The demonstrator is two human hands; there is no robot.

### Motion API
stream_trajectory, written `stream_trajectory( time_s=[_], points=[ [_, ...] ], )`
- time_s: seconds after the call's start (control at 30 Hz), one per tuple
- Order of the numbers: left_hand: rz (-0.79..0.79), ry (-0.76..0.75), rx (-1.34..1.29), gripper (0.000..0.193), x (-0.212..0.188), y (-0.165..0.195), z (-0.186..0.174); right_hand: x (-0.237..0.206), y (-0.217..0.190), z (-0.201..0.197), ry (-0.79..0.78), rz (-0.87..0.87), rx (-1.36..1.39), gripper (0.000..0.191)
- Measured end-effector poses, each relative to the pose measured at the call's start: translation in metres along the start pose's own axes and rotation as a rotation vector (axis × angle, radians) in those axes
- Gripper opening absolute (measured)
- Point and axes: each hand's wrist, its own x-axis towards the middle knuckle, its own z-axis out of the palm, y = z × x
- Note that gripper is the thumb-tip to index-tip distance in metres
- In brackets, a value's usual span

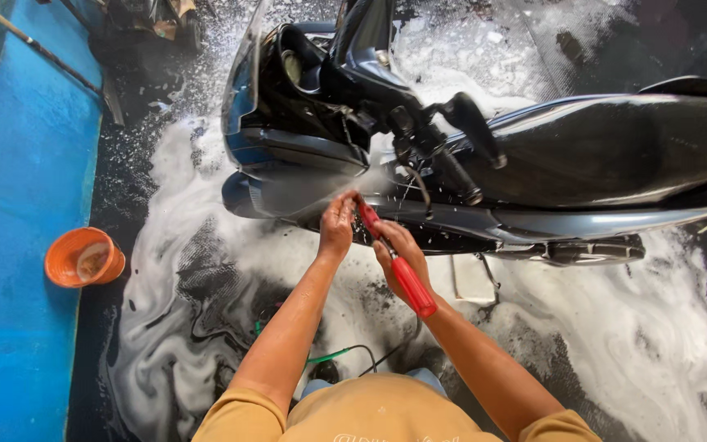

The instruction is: The person uses a high-pressure water spray gun to rinse a motorcycle. They systematically spray the front fairing, handlebars, seat, and rear sections to remove soap suds and dirt from the vehicle's surfaces.

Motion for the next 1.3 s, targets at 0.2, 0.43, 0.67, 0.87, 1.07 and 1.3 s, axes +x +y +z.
stream_trajectory(
  time_s=[0.2,0.43,0.67,0.87,1.07,1.3],
  points=[
    [0.180,-0.065,-0.216,0.036,-0.012,-0.001,-0.081,0.057,-0.067,0.079,0.172,-0.114,-0.014,0.038],
    [-0.253,-0.378,-0.335,0.060,-0.053,-0.017,-0.153,0.112,-0.092,0.171,0.078,0.183,0.272,0.046],
    [-0.228,-0.512,-0.288,0.047,-0.078,-0.025,-0.203,0.080,-0.080,0.231,0.005,0.541,0.479,0.050],
    [-0.448,-0.491,-0.012,0.038,-0.132,-0.052,-0.195,0.013,-0.037,0.235,0.010,0.702,0.607,0.047],
    [-0.529,-0.658,0.207,0.034,-0.178,-0.067,-0.167,-0.057,-0.011,0.195,0.131,0.891,0.628,0.046],
    [-0.358,-0.816,0.453,0.036,-0.210,-0.093,-0.100,-0.111,0.022,0.111,0.427,0.980,0.653,0.046]
  ],
)
